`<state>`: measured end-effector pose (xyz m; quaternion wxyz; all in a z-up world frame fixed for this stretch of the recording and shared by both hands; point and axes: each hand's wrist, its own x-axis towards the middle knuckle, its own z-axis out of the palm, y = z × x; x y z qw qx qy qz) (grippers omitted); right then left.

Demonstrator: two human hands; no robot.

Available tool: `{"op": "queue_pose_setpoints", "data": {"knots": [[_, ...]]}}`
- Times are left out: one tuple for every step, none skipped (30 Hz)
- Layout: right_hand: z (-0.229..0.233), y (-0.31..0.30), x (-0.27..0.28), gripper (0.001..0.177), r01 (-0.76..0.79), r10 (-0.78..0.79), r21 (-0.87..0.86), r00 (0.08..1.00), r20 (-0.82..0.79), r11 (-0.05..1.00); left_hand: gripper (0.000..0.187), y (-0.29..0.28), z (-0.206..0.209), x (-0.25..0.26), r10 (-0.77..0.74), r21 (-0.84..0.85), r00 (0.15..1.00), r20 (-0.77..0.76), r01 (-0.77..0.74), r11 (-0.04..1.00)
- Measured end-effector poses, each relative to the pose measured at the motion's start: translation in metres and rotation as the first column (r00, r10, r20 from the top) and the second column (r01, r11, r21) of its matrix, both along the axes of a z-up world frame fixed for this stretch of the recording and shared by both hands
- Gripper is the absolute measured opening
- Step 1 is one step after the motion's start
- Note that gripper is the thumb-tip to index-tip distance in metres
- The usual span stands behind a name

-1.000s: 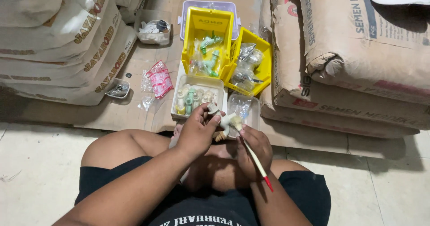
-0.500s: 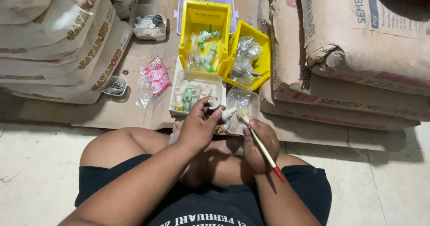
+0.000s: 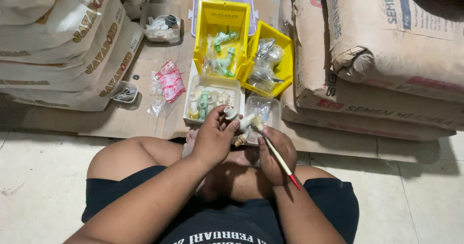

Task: Cleaning small plastic plumbing components using a small brush while sitting on the floor

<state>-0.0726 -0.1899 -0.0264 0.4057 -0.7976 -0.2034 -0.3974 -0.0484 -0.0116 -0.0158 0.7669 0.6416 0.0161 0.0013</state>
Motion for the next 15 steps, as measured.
{"op": "queue_pose_setpoints", "data": {"knots": [[0.0,0.0,0.0,0.019,0.0,0.0,0.001,1.0,-0.002,1.0,0.045,-0.001,0.0,0.002,0.0,0.001,1.0,-0.002,0.0,1.0],[0.0,0.0,-0.001,0.02,0.008,-0.008,0.001,1.0,0.013,1.0,0.045,-0.002,-0.001,0.003,-0.002,-0.014,1.0,0.007,0.002,1.0],[0.0,0.0,-0.002,0.02,0.015,-0.015,0.002,1.0,0.027,1.0,0.045,-0.003,-0.002,0.004,-0.004,-0.028,1.0,0.017,0.005,1.0],[0.001,-0.001,-0.003,0.02,0.015,-0.015,0.0,1.0,0.025,1.0,0.045,-0.004,-0.001,0.004,-0.004,-0.03,1.0,0.014,0.005,1.0],[0.002,-0.001,-0.004,0.021,0.004,-0.004,-0.003,0.999,0.033,1.0,0.046,-0.005,0.0,0.004,-0.012,-0.033,1.0,0.012,0.012,0.999],[0.003,-0.001,-0.005,0.021,-0.01,0.01,-0.006,0.999,0.042,1.0,0.047,-0.005,0.0,0.003,-0.016,-0.037,1.0,0.01,0.016,0.999],[0.002,-0.001,-0.002,0.021,-0.014,0.014,-0.008,0.999,0.039,1.0,0.047,-0.005,-0.002,0.004,-0.012,-0.039,1.0,0.008,0.012,0.999],[0.001,-0.001,0.001,0.02,-0.006,0.006,-0.009,1.0,0.03,1.0,0.047,-0.004,-0.004,0.005,-0.023,-0.051,1.0,0.014,0.023,0.998],[0.001,-0.001,0.003,0.018,0.002,-0.002,-0.009,1.0,0.021,1.0,0.046,-0.004,-0.005,0.005,-0.033,-0.064,0.999,0.021,0.034,0.997],[-0.002,-0.003,-0.001,0.018,0.008,-0.008,-0.006,1.0,0.025,1.0,0.046,-0.004,-0.003,0.003,-0.039,-0.061,0.999,0.025,0.041,0.997],[-0.005,-0.006,-0.004,0.02,0.055,-0.056,0.022,0.998,0.037,0.998,0.047,-0.004,0.0,0.001,-0.041,-0.049,0.999,0.014,0.042,0.998],[-0.007,-0.008,-0.004,0.022,0.098,-0.101,0.05,0.993,0.055,0.994,0.047,-0.005,0.004,0.001,-0.04,-0.037,0.999,0.011,0.041,0.998],[-0.003,-0.006,-0.003,0.022,0.101,-0.105,0.053,0.992,0.066,0.993,0.047,-0.005,0.001,0.007,-0.044,-0.035,0.999,0.022,0.045,0.998],[0.0,-0.004,-0.004,0.022,0.07,-0.073,0.04,0.995,0.071,0.997,0.047,-0.006,-0.004,0.007,-0.046,-0.035,0.999,0.022,0.047,0.998],[0.002,-0.001,-0.006,0.023,0.039,-0.041,0.028,0.996,0.077,0.999,0.047,-0.006,-0.009,0.008,-0.049,-0.035,0.999,0.023,0.05,0.998]]}}
